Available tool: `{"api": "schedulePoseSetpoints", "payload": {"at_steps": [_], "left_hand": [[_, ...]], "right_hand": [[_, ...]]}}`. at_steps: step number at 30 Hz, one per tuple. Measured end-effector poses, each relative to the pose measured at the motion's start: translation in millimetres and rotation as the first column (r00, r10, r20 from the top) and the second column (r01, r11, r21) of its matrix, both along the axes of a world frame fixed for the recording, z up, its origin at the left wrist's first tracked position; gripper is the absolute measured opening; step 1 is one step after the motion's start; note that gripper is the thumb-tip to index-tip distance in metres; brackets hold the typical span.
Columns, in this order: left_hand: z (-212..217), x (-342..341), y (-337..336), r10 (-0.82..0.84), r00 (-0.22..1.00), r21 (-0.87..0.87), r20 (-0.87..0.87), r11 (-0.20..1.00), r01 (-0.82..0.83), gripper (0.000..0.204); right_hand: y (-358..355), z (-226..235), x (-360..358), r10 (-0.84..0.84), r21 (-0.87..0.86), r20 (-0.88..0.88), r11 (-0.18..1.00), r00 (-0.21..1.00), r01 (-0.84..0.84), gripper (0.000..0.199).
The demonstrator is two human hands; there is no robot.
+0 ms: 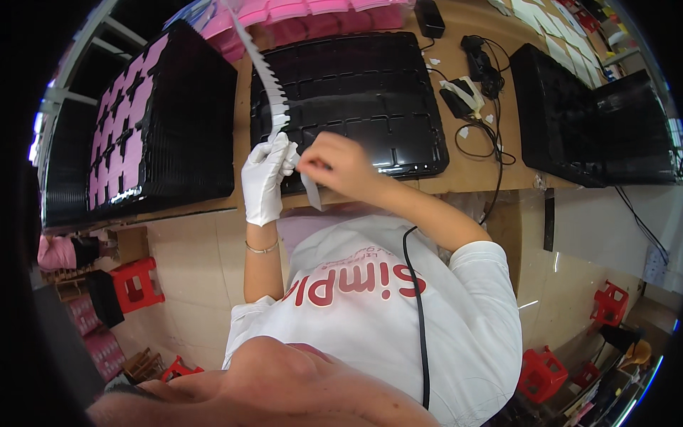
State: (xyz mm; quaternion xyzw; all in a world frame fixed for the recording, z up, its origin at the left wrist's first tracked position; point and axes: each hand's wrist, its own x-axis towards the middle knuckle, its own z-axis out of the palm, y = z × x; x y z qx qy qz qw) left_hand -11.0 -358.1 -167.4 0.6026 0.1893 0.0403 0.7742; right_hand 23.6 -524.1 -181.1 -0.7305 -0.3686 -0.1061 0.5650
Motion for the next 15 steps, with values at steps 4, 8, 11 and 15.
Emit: {"api": "schedulePoseSetpoints", "payload": {"at_steps": [4,8,11,15], "left_hand": [[-6,15,3,0.064,0.996,0.166,0.055,0.983,-0.072,0.019],[-7,15,11,0.07,0.997,0.174,0.043,0.982,-0.076,0.018],[-10,17,5,0.035,0.998,0.17,0.053,0.984,-0.043,0.018],[-6,14,4,0.016,1.0,0.189,0.024,0.982,-0.021,0.014]], "right_hand": [[-33,24,30,0.114,-0.106,-0.147,0.986,0.983,-0.13,0.007],[-110,3,177,-0.226,-0.322,-0.219,0.935,0.949,0.148,0.013],[-154,-38,258,-0.432,-0.42,-0.149,0.842,0.889,0.339,0.018],[-151,-41,275,-0.511,-0.623,-0.074,0.694,0.856,0.361,0.02]]}}
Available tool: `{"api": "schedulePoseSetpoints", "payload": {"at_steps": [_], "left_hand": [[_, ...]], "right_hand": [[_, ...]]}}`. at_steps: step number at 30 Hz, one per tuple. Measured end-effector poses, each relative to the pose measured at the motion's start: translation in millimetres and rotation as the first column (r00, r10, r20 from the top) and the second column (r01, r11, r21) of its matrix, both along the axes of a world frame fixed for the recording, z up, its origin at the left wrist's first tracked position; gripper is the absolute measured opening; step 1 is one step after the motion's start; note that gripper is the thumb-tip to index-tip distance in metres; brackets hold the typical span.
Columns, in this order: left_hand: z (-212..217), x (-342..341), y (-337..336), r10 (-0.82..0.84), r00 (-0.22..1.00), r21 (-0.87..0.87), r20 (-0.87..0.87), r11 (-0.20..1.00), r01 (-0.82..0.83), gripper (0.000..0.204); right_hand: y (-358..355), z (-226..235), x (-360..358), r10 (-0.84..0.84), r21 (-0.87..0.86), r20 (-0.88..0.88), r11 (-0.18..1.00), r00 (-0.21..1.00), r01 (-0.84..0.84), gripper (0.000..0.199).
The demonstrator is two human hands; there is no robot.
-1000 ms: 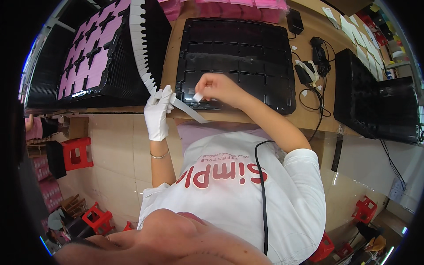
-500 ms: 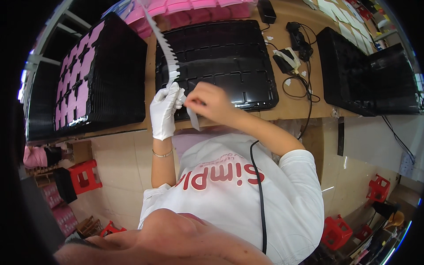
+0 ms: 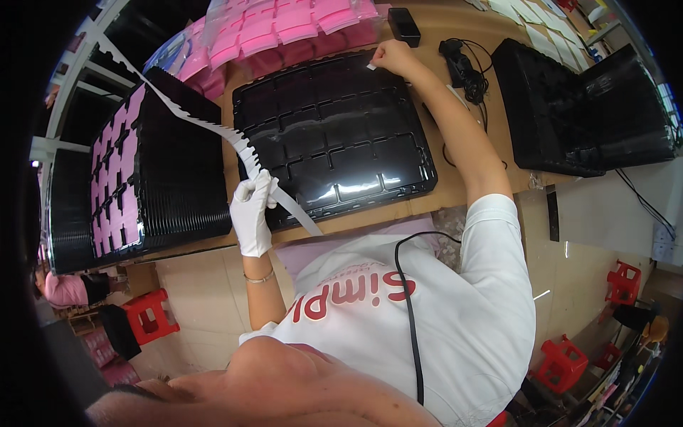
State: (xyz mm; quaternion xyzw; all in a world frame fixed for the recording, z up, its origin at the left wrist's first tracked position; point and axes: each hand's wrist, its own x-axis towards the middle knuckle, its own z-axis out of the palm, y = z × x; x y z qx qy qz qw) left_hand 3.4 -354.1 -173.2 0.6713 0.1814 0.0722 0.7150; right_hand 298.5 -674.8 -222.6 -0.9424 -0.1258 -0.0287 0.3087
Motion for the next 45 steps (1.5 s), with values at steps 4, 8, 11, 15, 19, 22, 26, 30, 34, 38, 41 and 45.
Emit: {"api": "schedulePoseSetpoints", "payload": {"at_steps": [4,8,11,15,19,22,26,30,34,38,41,45], "left_hand": [[-3,-1,2,0.005,1.0,0.001,-0.01,1.0,-0.005,0.012],[-4,0,0,0.013,1.0,-0.007,-0.009,1.0,-0.013,0.012],[-9,0,2,0.023,1.0,0.028,0.002,0.999,-0.023,0.012],[0,-6,-3,-0.01,1.0,-0.04,-0.008,0.999,0.009,0.012],[6,-13,-30,-0.082,0.996,-0.132,-0.034,0.988,0.076,0.013],[1,-16,-47,-0.155,0.988,-0.187,-0.023,0.971,0.148,0.014],[7,-20,-61,-0.21,0.978,-0.325,-0.016,0.926,0.194,0.017],[3,-19,-64,-0.249,0.969,-0.287,0.002,0.928,0.239,0.018],[-2,-17,-72,-0.24,0.971,-0.178,-0.018,0.956,0.233,0.019],[-3,-16,-72,-0.203,0.979,-0.091,-0.012,0.975,0.201,0.019],[-2,-15,-71,-0.229,0.973,-0.065,-0.028,0.972,0.227,0.019],[3,-15,-72,-0.258,0.965,-0.063,-0.048,0.965,0.254,0.019]], "right_hand": [[3,-1,0,-0.001,-0.074,0.052,0.997,0.999,0.004,0.017],[9,2,-10,0.031,-0.08,0.156,0.997,0.987,-0.019,0.015],[16,15,-47,0.226,0.147,-0.024,0.964,0.974,-0.22,0.012],[21,23,-127,0.475,0.881,-0.314,0.469,0.822,0.066,0.004],[54,27,-215,0.616,0.896,-0.379,0.057,0.691,0.44,0.015],[81,33,-263,0.603,0.881,-0.455,0.2,0.655,0.428,0.02],[105,34,-300,0.215,0.807,-0.302,0.576,0.929,0.129,0.013],[97,37,-312,0.029,0.651,0.07,0.756,0.997,-0.068,0.011],[77,33,-314,0.109,0.501,0.4,0.806,0.91,-0.316,0.011],[21,62,-296,0.22,0.511,-0.055,0.844,0.974,-0.162,0.009],[-23,46,-260,0.147,0.156,-0.178,0.981,0.973,-0.12,0.014],[-21,30,-253,0.146,0.062,-0.005,0.987,0.989,-0.146,0.014]]}}
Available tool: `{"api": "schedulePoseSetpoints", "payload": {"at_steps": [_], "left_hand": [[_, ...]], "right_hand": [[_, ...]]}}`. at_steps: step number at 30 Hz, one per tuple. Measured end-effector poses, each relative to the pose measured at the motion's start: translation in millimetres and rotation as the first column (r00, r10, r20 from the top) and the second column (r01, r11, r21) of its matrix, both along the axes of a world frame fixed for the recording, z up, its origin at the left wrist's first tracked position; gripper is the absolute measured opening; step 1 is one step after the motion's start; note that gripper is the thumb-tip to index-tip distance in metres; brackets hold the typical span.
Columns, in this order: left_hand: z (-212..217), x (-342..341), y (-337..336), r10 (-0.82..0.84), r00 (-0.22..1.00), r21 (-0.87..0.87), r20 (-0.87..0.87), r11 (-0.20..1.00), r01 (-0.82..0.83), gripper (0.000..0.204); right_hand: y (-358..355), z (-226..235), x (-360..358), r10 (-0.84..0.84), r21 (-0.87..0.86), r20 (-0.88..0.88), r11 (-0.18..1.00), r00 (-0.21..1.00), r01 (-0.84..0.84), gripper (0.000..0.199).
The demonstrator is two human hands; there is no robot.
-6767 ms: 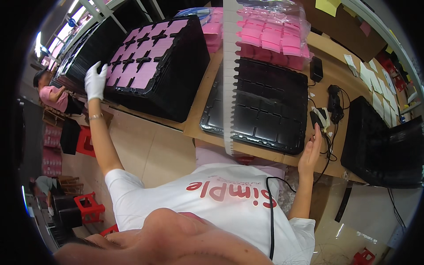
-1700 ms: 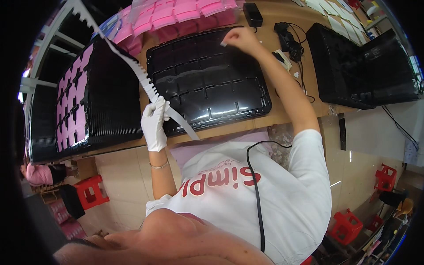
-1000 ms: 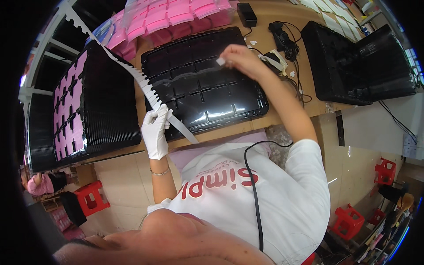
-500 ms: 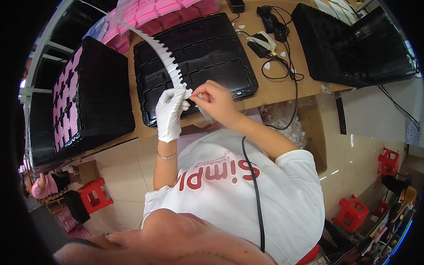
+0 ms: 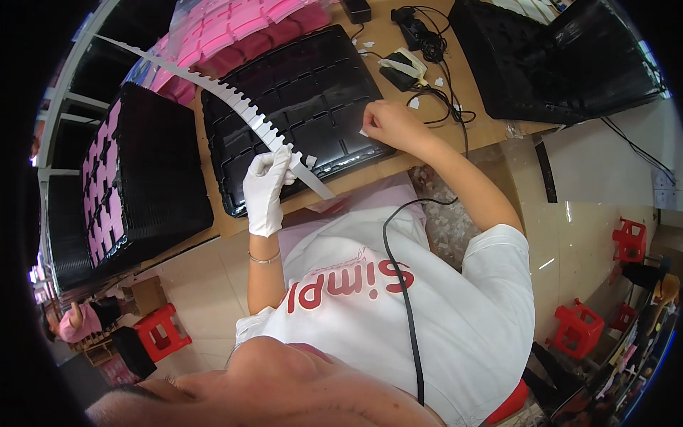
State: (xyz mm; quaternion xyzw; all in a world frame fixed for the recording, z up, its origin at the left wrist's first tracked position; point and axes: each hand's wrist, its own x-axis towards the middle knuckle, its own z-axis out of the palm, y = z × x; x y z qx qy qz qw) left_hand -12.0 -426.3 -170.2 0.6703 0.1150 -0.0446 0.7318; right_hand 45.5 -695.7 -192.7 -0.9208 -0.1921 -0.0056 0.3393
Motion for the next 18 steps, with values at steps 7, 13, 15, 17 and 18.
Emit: {"api": "schedulePoseSetpoints", "payload": {"at_steps": [7,13,15,17,18], "left_hand": [[-5,-1,2,-0.027,1.0,-0.002,0.005,1.0,0.027,0.019],[-7,-3,2,0.016,0.999,-0.015,0.047,1.0,-0.016,0.018],[-6,-7,7,0.051,0.996,-0.023,0.073,0.998,-0.05,0.017],[-9,-12,18,0.06,0.996,-0.027,0.069,0.998,-0.059,0.014],[-9,-15,22,0.073,0.995,-0.029,0.07,0.997,-0.071,0.013]], "right_hand": [[3,-1,1,-0.116,0.011,-0.071,0.993,0.991,0.117,0.014],[7,1,-4,-0.064,0.014,-0.08,0.998,0.995,0.066,0.013],[-2,8,-6,0.115,0.149,-0.239,0.986,0.964,-0.08,0.013],[-11,8,-6,0.15,0.399,-0.395,0.917,0.906,0.023,0.012],[-14,4,-4,0.105,0.415,-0.384,0.907,0.917,0.07,0.011]]}}
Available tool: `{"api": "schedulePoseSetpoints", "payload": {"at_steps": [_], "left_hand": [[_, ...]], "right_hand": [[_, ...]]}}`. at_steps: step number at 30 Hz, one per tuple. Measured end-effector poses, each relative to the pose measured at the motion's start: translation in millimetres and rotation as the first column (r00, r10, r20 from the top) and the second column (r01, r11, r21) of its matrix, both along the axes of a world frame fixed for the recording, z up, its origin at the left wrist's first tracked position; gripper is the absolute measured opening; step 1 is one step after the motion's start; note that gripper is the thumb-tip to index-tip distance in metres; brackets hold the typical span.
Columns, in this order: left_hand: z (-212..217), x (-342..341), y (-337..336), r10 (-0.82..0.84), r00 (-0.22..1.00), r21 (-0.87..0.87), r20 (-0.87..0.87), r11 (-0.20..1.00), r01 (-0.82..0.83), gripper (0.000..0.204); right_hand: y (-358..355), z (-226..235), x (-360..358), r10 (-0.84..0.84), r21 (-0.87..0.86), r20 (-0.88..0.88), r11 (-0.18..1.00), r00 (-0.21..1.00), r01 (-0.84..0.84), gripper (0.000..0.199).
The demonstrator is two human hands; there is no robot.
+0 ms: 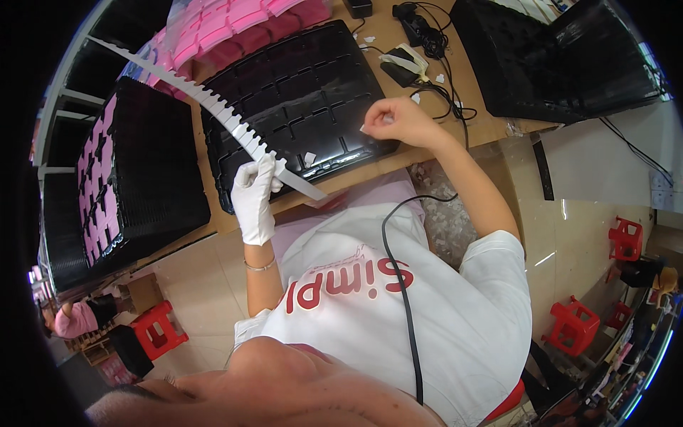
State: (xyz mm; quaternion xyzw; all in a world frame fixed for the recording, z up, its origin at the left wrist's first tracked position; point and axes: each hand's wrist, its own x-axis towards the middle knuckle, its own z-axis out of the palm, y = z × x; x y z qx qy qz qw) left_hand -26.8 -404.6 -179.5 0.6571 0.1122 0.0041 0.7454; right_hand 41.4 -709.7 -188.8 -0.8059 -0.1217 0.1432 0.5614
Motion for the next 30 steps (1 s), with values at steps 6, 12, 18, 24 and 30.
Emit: {"api": "schedulePoseSetpoints", "payload": {"at_steps": [6,12,18,24,30], "left_hand": [[0,-8,13,0.03,0.999,0.04,-0.022,0.999,-0.029,0.014],[0,-7,11,0.033,0.999,0.01,-0.018,0.999,-0.033,0.015],[-4,-8,15,0.008,1.0,0.009,-0.02,1.0,-0.007,0.013],[-4,-9,16,0.035,0.999,-0.014,-0.012,0.999,-0.035,0.014],[-6,-17,20,0.06,0.998,-0.017,-0.013,0.998,-0.06,0.015]], "right_hand": [[17,5,1,-0.075,-0.423,0.2,0.893,0.977,0.155,0.02],[23,-7,3,-0.086,-0.477,0.324,0.845,0.942,0.241,0.017],[21,-7,2,-0.077,-0.438,0.318,0.872,0.945,0.218,0.015],[4,5,0,0.113,-0.224,0.082,0.97,0.99,-0.092,0.016],[10,14,5,0.101,0.703,-0.362,0.682,0.927,0.201,0.017]]}}
